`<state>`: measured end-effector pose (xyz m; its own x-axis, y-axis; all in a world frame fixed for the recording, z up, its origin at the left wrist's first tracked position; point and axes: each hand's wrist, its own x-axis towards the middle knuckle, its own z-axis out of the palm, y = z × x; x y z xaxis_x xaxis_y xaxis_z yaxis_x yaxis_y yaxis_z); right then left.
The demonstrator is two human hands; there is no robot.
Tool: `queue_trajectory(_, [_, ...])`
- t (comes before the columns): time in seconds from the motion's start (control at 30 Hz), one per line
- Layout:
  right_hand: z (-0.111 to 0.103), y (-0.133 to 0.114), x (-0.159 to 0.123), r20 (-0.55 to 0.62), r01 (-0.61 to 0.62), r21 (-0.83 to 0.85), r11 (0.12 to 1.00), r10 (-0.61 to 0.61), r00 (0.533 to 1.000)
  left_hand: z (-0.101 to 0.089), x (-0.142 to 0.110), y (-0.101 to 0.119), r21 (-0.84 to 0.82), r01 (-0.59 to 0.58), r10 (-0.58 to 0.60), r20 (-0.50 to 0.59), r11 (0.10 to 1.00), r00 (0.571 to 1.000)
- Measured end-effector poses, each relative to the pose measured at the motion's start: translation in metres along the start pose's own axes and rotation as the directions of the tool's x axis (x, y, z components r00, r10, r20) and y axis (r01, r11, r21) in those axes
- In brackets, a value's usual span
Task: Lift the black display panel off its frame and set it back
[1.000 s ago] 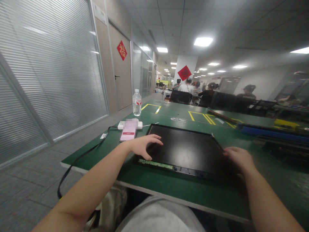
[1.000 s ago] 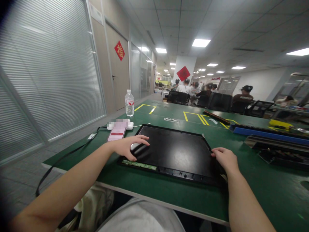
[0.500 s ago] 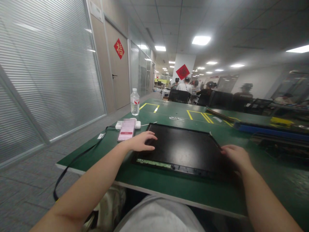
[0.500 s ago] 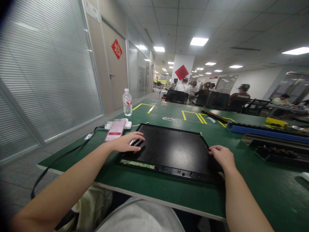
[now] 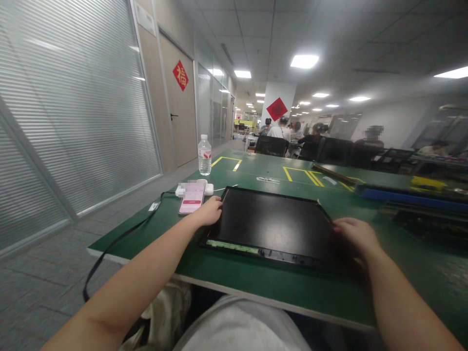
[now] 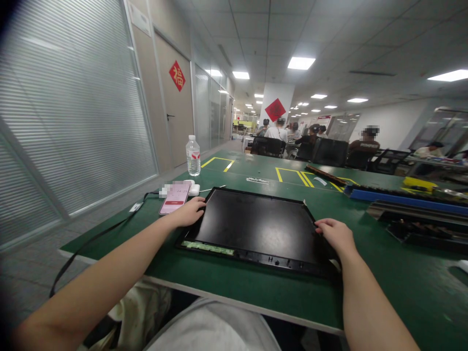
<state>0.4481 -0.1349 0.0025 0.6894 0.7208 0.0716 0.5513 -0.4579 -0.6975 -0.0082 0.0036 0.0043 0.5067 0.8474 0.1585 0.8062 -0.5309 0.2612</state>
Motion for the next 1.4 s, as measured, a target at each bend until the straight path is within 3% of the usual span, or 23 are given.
queue_trajectory(0.23, [0.001, 0.006, 0.005, 0.032, 0.024, 0.015, 1.000, -0.024, 0.999, 0.000, 0.002, -0.002, -0.050, 0.050, -0.049, 0.003, 0.998, 0.999])
queue_trajectory(0.7, [-0.003, 0.005, 0.002, -0.023, 0.101, -0.157, 0.983, -0.105, 0.994, 0.001, 0.000, -0.005, -0.035, 0.037, -0.035, 0.053, 0.999, 0.998])
queue_trajectory(0.97, [0.003, 0.015, 0.014, 0.153, 0.133, -0.227, 0.965, -0.099, 0.983, 0.008, 0.000, -0.003, 0.008, 0.058, -0.058, -0.011, 0.998, 0.998])
queue_trajectory(1.13, [0.007, 0.020, 0.019, 0.156, 0.154, -0.200, 0.968, -0.124, 0.980, 0.005, 0.000, -0.001, 0.062, 0.072, -0.070, -0.030, 0.995, 0.997])
queue_trajectory(1.4, [0.011, 0.024, 0.016, 0.126, 0.162, -0.118, 0.980, -0.147, 0.981, 0.000, -0.001, 0.000, 0.053, -0.009, 0.010, -0.024, 0.999, 1.000])
